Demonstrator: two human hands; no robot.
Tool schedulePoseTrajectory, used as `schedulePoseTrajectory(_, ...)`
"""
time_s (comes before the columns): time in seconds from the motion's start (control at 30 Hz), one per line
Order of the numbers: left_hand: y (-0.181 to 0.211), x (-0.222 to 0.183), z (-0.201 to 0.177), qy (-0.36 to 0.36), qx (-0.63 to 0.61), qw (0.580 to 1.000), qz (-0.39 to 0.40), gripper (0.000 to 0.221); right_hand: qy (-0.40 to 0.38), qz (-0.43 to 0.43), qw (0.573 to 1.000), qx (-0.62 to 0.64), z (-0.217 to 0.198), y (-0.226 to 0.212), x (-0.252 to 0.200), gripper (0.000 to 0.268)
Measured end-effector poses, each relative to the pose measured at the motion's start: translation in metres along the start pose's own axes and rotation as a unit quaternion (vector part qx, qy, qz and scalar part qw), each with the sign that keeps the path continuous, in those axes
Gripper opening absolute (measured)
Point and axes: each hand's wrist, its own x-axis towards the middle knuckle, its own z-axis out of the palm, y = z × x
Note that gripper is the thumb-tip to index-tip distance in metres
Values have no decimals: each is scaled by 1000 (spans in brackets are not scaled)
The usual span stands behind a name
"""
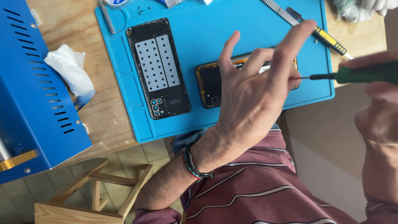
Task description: Using a precision screwdriver to fasten internal components and cover plates during a mobile phone repair.
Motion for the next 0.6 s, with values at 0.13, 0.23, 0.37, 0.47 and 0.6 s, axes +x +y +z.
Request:
schedulePoseTrajectory(0.13, -4, -19, 3, -24, -39, 999, 17, 107, 24, 202, 979, -4, -6, 0, -36, 45)
schedulePoseTrajectory(0.23, -16, -12, -15, -36, 31, 996, 72, 140, -10, 34, 998, -44, -11, 9, -37, 23)
schedulePoseTrajectory(0.37, -23, 0, -34, -36, 54, 994, 90, 84, 4, -6, 1000, -14, -5, 16, -38, 13)
schedulePoseTrajectory(0.47, -26, 0, -32, -35, 63, 993, 93, 78, 5, -12, 1000, -16, -4, 17, -36, 13)
schedulePoseTrajectory(0.6, -26, 0, -30, -33, 69, 993, 85, 80, -18, 114, 991, -69, -3, -22, -12, 42)
